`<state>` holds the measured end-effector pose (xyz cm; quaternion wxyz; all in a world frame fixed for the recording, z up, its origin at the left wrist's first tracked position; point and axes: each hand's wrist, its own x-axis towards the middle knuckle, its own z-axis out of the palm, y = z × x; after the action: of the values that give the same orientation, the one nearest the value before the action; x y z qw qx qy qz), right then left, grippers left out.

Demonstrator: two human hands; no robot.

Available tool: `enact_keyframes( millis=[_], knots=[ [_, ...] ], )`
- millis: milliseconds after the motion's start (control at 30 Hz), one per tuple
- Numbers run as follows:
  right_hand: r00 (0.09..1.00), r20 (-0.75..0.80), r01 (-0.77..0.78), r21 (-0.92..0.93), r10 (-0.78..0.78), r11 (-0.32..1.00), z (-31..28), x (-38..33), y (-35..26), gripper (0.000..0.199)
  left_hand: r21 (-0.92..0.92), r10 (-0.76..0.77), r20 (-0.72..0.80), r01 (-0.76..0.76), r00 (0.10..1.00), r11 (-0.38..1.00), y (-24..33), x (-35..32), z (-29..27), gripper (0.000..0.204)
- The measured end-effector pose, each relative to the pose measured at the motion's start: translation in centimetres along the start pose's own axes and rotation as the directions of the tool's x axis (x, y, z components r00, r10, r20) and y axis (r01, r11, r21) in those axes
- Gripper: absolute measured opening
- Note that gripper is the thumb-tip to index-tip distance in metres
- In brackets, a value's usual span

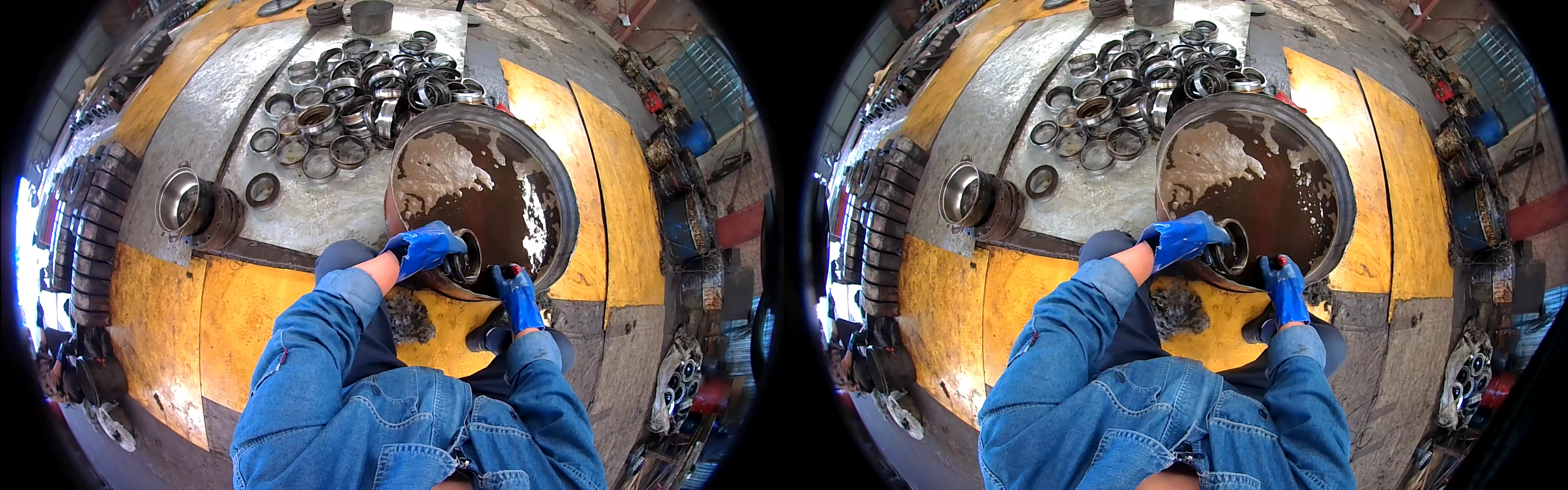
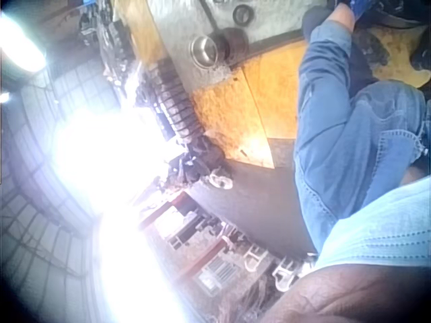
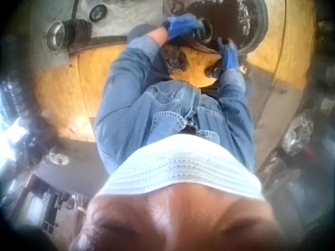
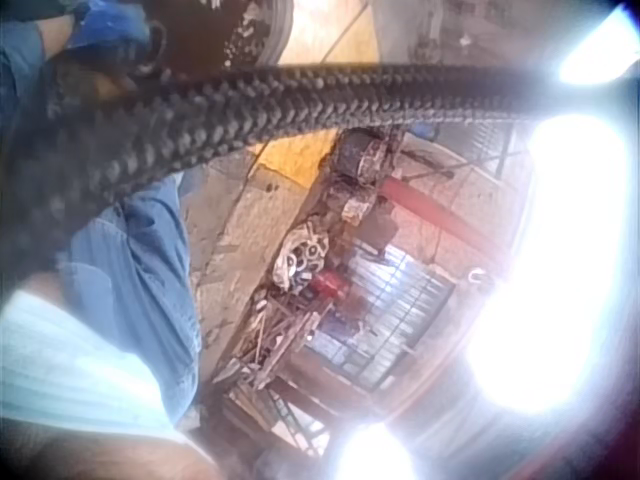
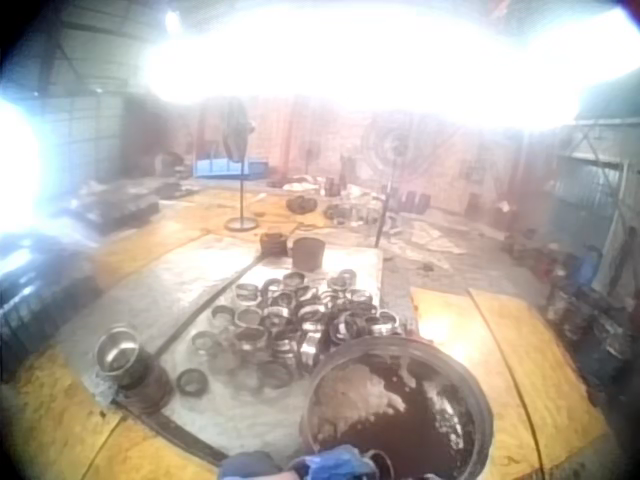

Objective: The person repeatedly dips small metal rings into a dark liquid in a basin and scrubs them with a red-handled brush. They handle the rings one at a time, scrubbing both sides before placing them back into the basin or on the table.

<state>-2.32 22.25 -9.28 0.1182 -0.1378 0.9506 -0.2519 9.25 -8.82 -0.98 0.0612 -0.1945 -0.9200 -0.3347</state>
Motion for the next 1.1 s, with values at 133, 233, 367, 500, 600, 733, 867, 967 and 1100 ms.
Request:
enact_keyframes(
  millis=[133,233,367,500,600,733,867,967,1100],
  knots=[
    [1.0,0.001,0.014,0.052,-0.014,0.999,0.2,-0.4,0.0,0.042,0.022,0.0,0.004,0.0,1.0,1.0,0.1,-0.1,-0.1,0.03],
    [0.999,-0.033,0.037,-0.008,-0.037,0.999,0.0,-0.3,-0.5,0.044,0.043,0.056,-0.043,-0.055,0.997,0.998,-0.5,-0.2,0.2,0.031],
    [0.984,-0.133,0.112,-0.076,-0.121,0.991,-0.6,-0.7,-0.6,0.042,-0.244,-0.188,0.053,0.196,0.981,0.95,-0.8,1.1,0.7,0.026],
    [0.998,-0.019,0.058,-0.071,-0.059,0.996,-2.4,-1.6,-3.7,0.039,-0.44,-0.349,0.093,0.353,0.932,0.826,-0.7,1.0,1.0,0.041],
    [1.0,0.016,-0.001,-0.12,0.003,0.993,-3.1,-2.2,-5.6,0.039,-0.475,-0.556,0.25,0.6,0.793,0.643,0.2,1.9,-0.2,0.044],
    [0.998,0.062,-0.011,-0.085,0.016,0.996,-2.7,-1.5,-4.5,0.038,-0.477,-0.632,0.299,0.686,0.715,0.549,-0.4,2.6,0.6,0.045],
    [1.0,0.027,-0.013,-0.078,0.015,0.997,-1.9,-1.1,-3.5,0.038,-0.489,-0.61,0.375,0.708,0.698,0.51,0.1,2.6,-0.1,0.047],
    [0.999,0.033,0.007,-0.117,-0.003,0.993,-1.8,-1.0,-3.6,0.038,-0.373,-0.544,0.294,0.619,0.786,0.692,0.0,2.0,-0.4,0.047],
    [1.0,-0.004,0.028,-0.051,-0.029,0.998,-1.8,-1.4,-3.3,0.037,-0.413,-0.587,0.344,0.679,0.733,0.606,0.9,2.3,-1.1,0.042]
  ],
)
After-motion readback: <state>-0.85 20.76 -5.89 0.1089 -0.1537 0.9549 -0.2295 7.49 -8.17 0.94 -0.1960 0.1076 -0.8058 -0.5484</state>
